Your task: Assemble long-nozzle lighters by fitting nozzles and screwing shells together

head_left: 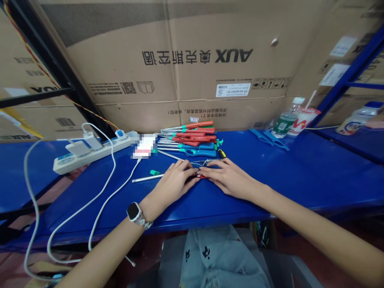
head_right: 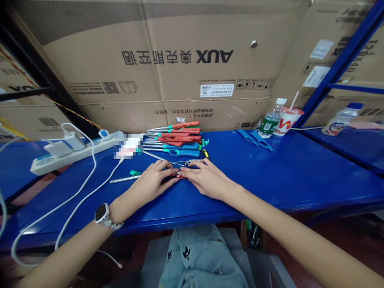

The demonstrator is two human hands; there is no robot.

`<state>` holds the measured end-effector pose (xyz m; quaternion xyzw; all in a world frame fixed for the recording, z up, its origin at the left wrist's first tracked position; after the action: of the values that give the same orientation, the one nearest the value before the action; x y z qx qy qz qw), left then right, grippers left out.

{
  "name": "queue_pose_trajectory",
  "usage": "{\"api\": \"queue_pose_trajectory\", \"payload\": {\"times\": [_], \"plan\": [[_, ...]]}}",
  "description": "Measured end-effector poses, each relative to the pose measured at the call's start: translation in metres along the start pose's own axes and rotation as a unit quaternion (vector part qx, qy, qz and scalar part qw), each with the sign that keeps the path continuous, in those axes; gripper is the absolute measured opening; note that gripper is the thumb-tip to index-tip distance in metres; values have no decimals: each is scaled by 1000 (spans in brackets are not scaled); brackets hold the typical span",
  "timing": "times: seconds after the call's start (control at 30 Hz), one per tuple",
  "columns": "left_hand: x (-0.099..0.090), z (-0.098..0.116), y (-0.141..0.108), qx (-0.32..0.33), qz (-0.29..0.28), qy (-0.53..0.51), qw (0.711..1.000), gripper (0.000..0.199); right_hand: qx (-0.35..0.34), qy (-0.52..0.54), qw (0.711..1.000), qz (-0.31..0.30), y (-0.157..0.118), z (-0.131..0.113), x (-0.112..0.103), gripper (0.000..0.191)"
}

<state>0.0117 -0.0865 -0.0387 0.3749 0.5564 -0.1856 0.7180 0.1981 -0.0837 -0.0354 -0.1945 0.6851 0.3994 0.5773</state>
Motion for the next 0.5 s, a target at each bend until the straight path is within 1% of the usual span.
{"api": "queue_pose_trajectory", "payload": {"times": [0.17,0.3,0.37,0.43,0.5], "plan": [[0,-4,3,-1,-12,-6,1000,28,3,1,1000,6,-1,-1,0,37],[-2,-2,0,4,16,24,1000,36,6,3,1000,3,-2,-1,0,37],[-3,1,-1,26,26,44,998,34,8,5,1000,0,-2,0,0,37],[-4,6,-2,62,25,59,996,27,12,15,1000,-7,-2,0,1,37],[-4,9,-2,88,22,64,994,25,25,45,999,-15,-3,3,2,38]]}}
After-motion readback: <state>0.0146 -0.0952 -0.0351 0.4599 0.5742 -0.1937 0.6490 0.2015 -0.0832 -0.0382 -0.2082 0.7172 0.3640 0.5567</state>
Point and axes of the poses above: each hand's wrist, its own y-axis towards the middle knuckle, its own x-axis out of the palm, z = x × y, the point moved 4 cm from there along y, towards the middle knuckle, and after that the axes turned 8 degrees about x, right-handed, at the moved point
